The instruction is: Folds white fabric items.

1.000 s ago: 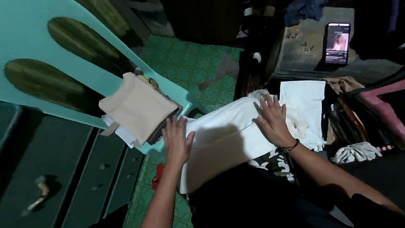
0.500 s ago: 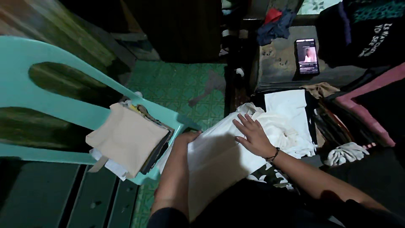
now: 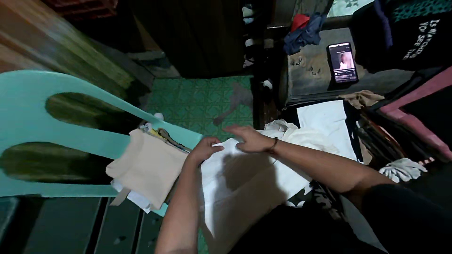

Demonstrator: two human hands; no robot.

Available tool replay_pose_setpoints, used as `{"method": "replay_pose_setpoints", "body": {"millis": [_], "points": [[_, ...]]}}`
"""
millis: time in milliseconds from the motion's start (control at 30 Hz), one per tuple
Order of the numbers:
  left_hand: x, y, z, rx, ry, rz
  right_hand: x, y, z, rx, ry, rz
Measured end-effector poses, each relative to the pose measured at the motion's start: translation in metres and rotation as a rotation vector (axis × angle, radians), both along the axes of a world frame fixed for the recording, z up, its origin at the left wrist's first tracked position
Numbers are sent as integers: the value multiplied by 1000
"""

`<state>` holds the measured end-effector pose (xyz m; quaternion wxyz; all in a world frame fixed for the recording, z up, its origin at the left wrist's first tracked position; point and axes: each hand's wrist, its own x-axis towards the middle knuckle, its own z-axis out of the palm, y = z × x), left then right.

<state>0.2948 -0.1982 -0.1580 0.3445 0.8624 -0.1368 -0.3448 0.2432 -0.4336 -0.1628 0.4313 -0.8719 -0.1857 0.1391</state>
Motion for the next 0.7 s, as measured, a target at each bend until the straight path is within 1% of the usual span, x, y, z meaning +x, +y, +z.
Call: {"method": "replay_pose_setpoints", "body": {"millis": [67, 133, 200, 300, 433, 600, 633, 700], "points": [[-1, 4, 4, -69, -80, -35, 23, 19, -8, 73, 53, 99], [-4, 8, 8, -114, -171, -64, 38, 30, -5, 114, 157, 215], [-9, 12, 15, -107, -219, -59, 46, 33, 5, 55, 170, 310], [-18, 18, 25, -88, -253, -27, 58, 26, 11, -125, 168, 399], [-23, 29, 35, -46, -209, 0, 72, -4, 23, -446, 131, 397], [-26, 56, 43, 179, -218, -29, 80, -48, 26, -759, 73, 343], [-28, 61, 46, 205, -234, -18, 81, -57, 24, -812, 50, 328], [-35, 71, 57, 229, -257, 33, 80, -76, 23, -836, 24, 259]]}}
